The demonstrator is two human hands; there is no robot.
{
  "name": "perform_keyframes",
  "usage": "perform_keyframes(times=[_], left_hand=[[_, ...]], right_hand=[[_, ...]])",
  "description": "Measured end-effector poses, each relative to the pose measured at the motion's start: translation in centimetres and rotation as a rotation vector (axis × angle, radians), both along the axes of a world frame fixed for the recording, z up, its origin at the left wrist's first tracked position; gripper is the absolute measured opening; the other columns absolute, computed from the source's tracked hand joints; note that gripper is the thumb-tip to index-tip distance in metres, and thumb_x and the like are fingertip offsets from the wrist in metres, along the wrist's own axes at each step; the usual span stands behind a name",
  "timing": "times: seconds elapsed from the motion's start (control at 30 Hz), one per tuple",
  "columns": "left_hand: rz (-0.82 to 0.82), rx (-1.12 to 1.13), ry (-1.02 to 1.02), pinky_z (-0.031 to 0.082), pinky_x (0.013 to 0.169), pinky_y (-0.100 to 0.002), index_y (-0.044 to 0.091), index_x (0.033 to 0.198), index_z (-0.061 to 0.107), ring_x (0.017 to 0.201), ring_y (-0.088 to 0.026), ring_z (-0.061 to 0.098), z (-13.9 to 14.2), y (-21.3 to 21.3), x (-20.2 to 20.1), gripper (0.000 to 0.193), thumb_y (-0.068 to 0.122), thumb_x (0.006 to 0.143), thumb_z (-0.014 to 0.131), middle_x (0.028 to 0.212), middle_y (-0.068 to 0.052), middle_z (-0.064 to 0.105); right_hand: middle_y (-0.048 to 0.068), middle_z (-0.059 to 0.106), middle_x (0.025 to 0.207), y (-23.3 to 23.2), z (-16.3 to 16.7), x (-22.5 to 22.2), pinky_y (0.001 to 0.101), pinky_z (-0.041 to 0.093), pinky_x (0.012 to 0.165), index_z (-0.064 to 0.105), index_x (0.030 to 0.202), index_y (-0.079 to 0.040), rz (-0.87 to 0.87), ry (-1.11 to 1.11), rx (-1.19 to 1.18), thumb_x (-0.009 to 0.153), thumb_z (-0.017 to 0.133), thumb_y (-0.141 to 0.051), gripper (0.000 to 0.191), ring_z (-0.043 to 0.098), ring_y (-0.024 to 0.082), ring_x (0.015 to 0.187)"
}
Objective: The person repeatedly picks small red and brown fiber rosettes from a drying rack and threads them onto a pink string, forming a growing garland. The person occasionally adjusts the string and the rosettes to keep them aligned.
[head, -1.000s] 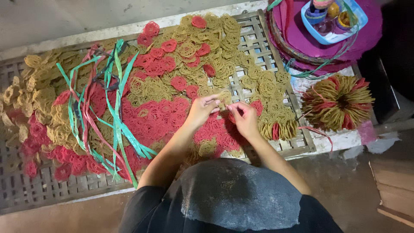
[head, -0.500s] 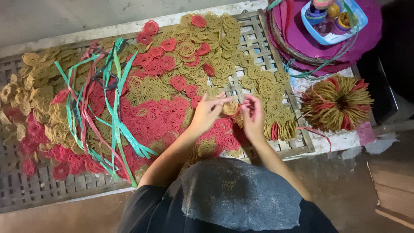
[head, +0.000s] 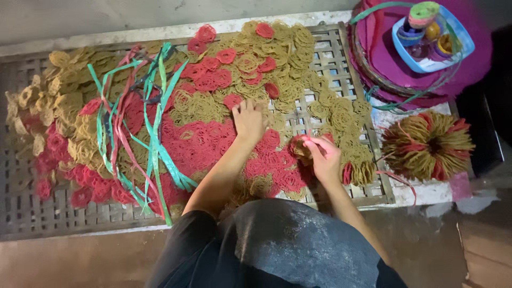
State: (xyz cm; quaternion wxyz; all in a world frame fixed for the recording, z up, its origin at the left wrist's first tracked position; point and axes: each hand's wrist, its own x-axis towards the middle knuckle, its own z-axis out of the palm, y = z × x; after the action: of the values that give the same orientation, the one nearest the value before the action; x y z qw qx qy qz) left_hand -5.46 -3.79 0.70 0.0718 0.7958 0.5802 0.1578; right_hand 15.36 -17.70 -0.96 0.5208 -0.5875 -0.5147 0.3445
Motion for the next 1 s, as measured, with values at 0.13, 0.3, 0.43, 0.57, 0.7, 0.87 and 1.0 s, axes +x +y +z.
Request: perform_keyframes(times=[0.13,0.3,0.43,0.57,0.7,0.87,1.0], left_hand=[[0.054,-0.104,0.132,0.040,0.097,-0.048,0.006,0.119,0.065,0.119,-0.029,0.054,-0.9,0.6,0.0,0.059,0.038,0.072,0.083,0.123,-0.012,0.062],[-0.042,-0.317,-0.737,0.061,0.091,-0.033,0.006,0.107,0.062,0.104,-0.012,0.076,-1.6,0.5,0.3,0.019,0.021,0.098,0.070,0.113,-0.003,0.078],[-0.090,-0.680,-1.222,0.058,0.088,-0.034,0.011,0.132,0.062,0.101,-0.014,0.069,-1.7,-0.7,0.7,0.032,0.017,0.100,0.065,0.109,-0.004,0.075],[-0.049,-0.926,-1.398,0.054,0.095,-0.035,0.013,0.141,0.063,0.114,-0.012,0.064,-1.4,-2.9,0.9,0.038,0.019,0.103,0.057,0.127,0.001,0.070],[-0.067,-0.915,-1.363,0.052,0.096,-0.035,0.015,0.140,0.063,0.117,-0.012,0.062,-1.3,-3.9,0.8,0.036,0.020,0.105,0.055,0.128,-0.003,0.070],[-0.076,-0.817,-1.248,0.042,0.079,-0.036,0.011,0.147,0.069,0.087,-0.019,0.047,-2.3,-4.4,0.7,0.038,0.018,0.110,0.059,0.098,-0.008,0.066],[-0.345,-0.746,-1.334,0.051,0.104,-0.028,0.009,0.137,0.067,0.111,-0.012,0.069,-2.9,-5.0,1.1,0.034,0.015,0.106,0.053,0.122,-0.007,0.075]], right_hand=[[0.007,0.073,0.102,0.5,-0.7,-0.1,0.0250,0.055,0.086,0.074,0.112,0.003,0.015,0.194,-0.008,0.097,0.069,-0.001,0.016,0.070,0.012,0.092],[0.008,0.076,0.105,1.0,0.0,-0.8,0.0259,0.055,0.088,0.073,0.110,0.003,0.043,0.223,-0.034,0.095,0.069,-0.002,0.016,0.071,0.013,0.094],[0.011,0.075,0.094,1.2,1.1,-1.2,0.0275,0.052,0.080,0.076,0.106,0.001,0.064,-0.187,-0.014,0.096,0.071,-0.007,0.014,0.068,0.014,0.087],[0.008,0.075,0.093,2.1,1.1,-2.2,0.0271,0.052,0.079,0.075,0.101,0.000,0.049,-0.222,-0.022,0.097,0.070,-0.012,0.013,0.069,0.011,0.085],[0.005,0.073,0.081,2.4,0.8,-2.8,0.0265,0.048,0.068,0.076,0.098,-0.001,-0.012,-0.192,-0.107,0.096,0.072,-0.014,0.013,0.062,0.009,0.073],[0.003,0.070,0.077,2.3,0.7,-2.8,0.0266,0.041,0.060,0.078,0.098,-0.003,-0.054,-0.146,-0.147,0.096,0.072,-0.013,0.012,0.054,0.008,0.065],[0.003,0.070,0.078,2.2,0.4,-2.7,0.0254,0.044,0.062,0.077,0.096,-0.001,-0.045,-0.082,-0.101,0.097,0.072,-0.013,0.013,0.056,0.007,0.067]])
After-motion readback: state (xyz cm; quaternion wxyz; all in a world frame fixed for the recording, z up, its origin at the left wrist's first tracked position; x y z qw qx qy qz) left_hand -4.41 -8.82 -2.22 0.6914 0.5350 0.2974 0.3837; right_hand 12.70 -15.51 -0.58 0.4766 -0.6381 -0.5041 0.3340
